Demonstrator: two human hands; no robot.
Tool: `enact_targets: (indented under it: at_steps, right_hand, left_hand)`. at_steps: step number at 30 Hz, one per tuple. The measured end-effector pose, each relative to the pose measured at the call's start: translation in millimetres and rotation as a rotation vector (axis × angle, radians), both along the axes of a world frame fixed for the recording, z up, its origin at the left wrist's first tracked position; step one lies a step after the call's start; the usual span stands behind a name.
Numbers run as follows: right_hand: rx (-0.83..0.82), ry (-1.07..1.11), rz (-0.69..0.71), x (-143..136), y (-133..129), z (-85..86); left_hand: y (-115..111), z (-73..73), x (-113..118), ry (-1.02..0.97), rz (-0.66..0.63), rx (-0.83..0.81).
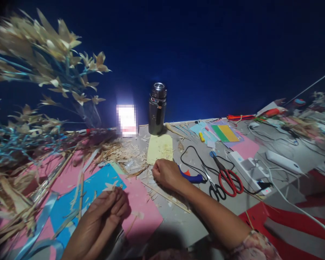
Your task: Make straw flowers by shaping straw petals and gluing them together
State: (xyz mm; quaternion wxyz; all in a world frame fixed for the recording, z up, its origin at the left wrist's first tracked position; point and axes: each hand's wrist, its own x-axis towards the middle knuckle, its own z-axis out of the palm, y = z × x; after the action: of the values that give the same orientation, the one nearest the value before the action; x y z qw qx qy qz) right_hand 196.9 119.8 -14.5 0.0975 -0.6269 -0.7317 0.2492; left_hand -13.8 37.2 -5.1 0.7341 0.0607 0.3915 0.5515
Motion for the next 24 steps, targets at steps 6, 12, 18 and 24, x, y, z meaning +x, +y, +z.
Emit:
enact_targets:
  at_steps: [6, 12, 18, 24]
  right_hand:
    - [-0.050, 0.743, -0.158, -9.4, -43.6, 12.2]
    - [0.271, 0.851, -0.114, -39.0, -81.5, 7.8]
    - [0.327, 0.837, -0.135, -43.4, -88.8, 10.9]
    - [0.136, 0.954, -0.262, -44.1, -96.9, 9.1]
  left_hand:
    - [-3.7, 2.0, 9.7, 0.050, -0.025, -0.072]
    - [-11.4, 12.0, 20.5, 0.088, -0.021, -0.015]
    - [-24.6, 6.9, 17.1, 0.168, -0.049, 0.080]
    - [-35.5, 7.4, 26.1, 0.342, -0.013, 0.211]
